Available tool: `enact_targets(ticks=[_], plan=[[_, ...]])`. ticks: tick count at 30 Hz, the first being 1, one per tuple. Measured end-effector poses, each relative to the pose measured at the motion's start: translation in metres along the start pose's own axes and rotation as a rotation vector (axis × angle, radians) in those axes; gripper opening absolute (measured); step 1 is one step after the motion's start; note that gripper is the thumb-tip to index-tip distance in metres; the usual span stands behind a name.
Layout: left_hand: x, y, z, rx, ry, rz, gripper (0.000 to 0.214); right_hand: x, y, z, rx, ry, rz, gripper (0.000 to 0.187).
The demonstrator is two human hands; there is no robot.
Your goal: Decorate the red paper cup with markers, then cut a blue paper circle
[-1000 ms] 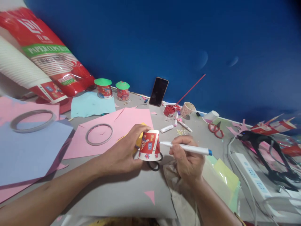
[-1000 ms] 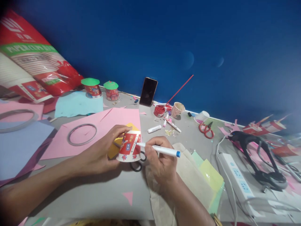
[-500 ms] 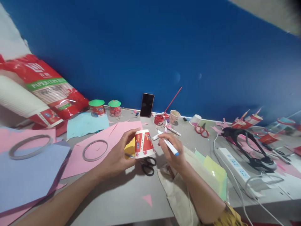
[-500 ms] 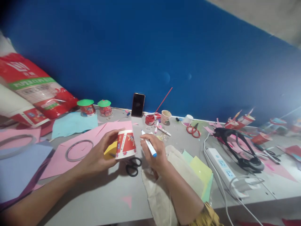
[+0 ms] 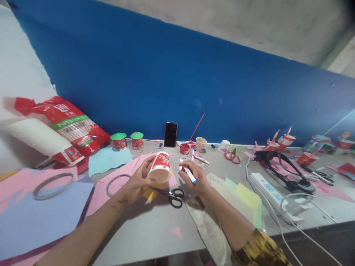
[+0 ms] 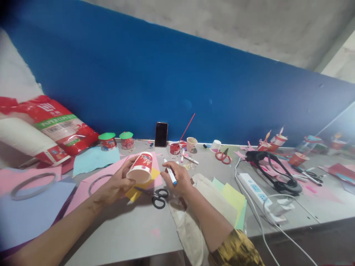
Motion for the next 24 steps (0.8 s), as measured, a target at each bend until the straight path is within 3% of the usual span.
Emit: enact_targets(ticks=[3,6,11,19,22,24], plan=[[-0.001,-0.001,0.003,0.013,0.013,0.020,0.088,-0.002,0.000,0.003,0.037,0.023,-0.015,0.036],[0.000,0.000,0.006,0.036,0.057,0.033,0.088,-0.004,0.001,0.005,0.087,0.055,-0.001,0.069],[0.000,-0.001,0.009,0.175,0.129,-0.005,0.088,0.000,0.003,0.006,0.207,0.137,0.120,0.107],[0.007,-0.005,0.006,0.209,0.082,-0.029,0.097,0.006,0.000,0.009,0.213,0.125,0.112,0.108],[0.003,0.005,0.002,0.117,0.165,0.072,0.100,0.003,0.000,0.014,0.192,0.036,0.066,0.111],[-0.014,0.007,0.000,0.010,0.243,0.174,0.086,0.002,0.000,0.017,0.187,0.012,0.064,0.112]])
Point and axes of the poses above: each hand's wrist, its own y-axis towards the middle knuckle, its own z-axis out of the palm, x = y × z, the point moved 2 cm from there along y, towards the middle knuckle, and after that the axes turned 12 degrees about z, right-handed, at the moved point
